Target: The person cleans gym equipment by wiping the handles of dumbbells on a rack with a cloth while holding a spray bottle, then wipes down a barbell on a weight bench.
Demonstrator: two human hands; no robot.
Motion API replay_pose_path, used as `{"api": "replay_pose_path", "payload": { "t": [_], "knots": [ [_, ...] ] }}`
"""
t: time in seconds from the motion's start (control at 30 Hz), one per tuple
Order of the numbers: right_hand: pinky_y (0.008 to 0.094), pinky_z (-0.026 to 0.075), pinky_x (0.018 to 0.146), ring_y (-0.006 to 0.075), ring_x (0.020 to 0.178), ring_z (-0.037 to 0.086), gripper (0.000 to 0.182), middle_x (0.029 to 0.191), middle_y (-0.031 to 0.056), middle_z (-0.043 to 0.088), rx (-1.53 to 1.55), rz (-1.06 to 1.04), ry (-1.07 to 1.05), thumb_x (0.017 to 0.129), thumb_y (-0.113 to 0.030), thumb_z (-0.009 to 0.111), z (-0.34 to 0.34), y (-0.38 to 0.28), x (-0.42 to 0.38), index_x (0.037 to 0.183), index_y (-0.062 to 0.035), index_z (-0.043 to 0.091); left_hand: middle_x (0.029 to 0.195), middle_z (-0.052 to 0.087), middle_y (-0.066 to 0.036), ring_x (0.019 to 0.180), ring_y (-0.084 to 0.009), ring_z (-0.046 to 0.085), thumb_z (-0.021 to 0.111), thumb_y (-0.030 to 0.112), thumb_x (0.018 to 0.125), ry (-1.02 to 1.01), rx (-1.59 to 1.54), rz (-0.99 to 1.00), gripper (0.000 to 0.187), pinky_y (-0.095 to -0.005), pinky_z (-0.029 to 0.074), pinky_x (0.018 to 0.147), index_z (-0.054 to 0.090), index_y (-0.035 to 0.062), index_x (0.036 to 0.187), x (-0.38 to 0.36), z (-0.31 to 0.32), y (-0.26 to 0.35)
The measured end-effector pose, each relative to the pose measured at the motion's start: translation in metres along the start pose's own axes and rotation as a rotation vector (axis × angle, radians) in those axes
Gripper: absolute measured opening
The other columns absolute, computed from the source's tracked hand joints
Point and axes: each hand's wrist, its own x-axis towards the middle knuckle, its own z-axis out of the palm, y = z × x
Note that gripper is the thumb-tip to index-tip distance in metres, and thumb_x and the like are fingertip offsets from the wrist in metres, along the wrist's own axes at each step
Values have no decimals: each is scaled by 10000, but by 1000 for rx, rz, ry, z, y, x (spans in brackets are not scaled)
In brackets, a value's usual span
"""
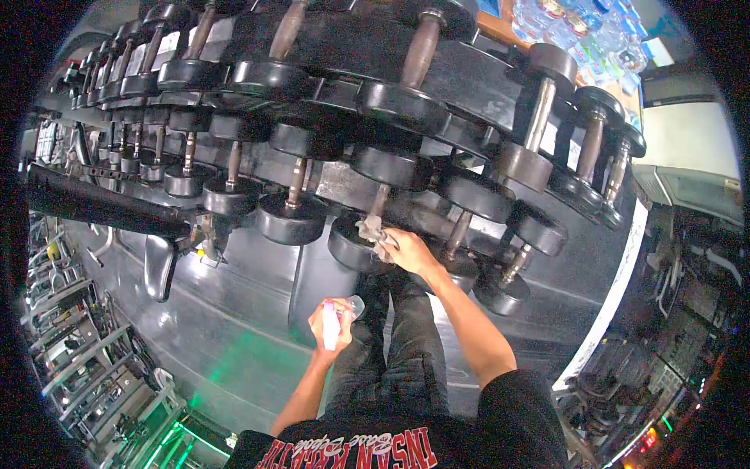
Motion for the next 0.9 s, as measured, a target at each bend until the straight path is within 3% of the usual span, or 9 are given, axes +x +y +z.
{"api": "replay_pose_path", "payload": {
  "t": [0.1,0.2,0.33,0.37,0.43,0.5,0.63,0.77,0.9],
  "knots": [
    [400,513,886,354,1018,632,344,1164,184,630,0,-125,127,839,-106,620,15,-7,-1,1170,-19,594,768,648,-129,669,-265,648,653,-30,761,10,-62,-74,119,-338,530,620,553,16,804,-12,-4,-11],
    [395,508,915,346,1053,618,375,1200,170,618,-67,-232,137,814,-83,602,22,-20,16,1186,-34,595,767,647,-121,661,-253,642,650,-28,764,29,-20,-117,115,-336,525,612,554,18,808,-16,-4,-9],
    [448,514,849,350,984,638,321,1069,196,655,-83,-345,152,867,-260,562,57,-50,77,1105,-57,633,768,649,-113,656,-244,641,650,-36,763,11,41,-73,121,-333,524,607,556,20,814,-20,-5,-9],
    [464,511,843,373,969,636,325,1050,205,655,-149,-138,7,883,-331,547,58,-65,89,1043,-63,640,767,648,-110,656,-238,640,648,-40,765,14,8,-89,121,-333,523,608,557,18,818,-21,-4,-8],
    [470,514,836,399,945,635,348,1011,202,664,-185,91,-8,892,-378,533,67,-69,109,1033,-73,622,766,647,-107,655,-233,640,646,-44,766,13,-17,-94,121,-333,522,609,558,17,822,-24,-4,-6],
    [485,509,827,411,934,632,349,984,203,667,-185,26,40,896,-382,537,78,-51,112,1053,-78,606,754,642,-107,661,-230,640,643,-48,770,-8,-80,-274,120,-334,520,613,556,13,828,-25,-4,-1],
    [527,495,788,428,913,629,349,933,214,666,-135,-182,64,902,-375,560,51,-26,76,1116,-100,563,790,645,-114,660,-218,638,638,-50,770,15,-89,-216,119,-324,518,609,551,6,829,-33,-5,1],
    [490,492,801,420,931,628,375,959,223,668,-273,-53,-51,927,-336,553,-9,-20,-3,1172,-53,557,898,633,-149,658,-194,633,636,-55,760,50,-58,-170,129,-312,516,592,561,-12,856,-35,-7,25],
    [475,498,803,406,972,629,345,1006,217,668,-372,140,32,914,-313,564,-48,-30,-60,1170,-83,582,961,599,-134,630,-162,623,616,-61,803,47,-48,-127,104,-296,517,564,570,-19,887,-55,-4,36]
  ]
}}
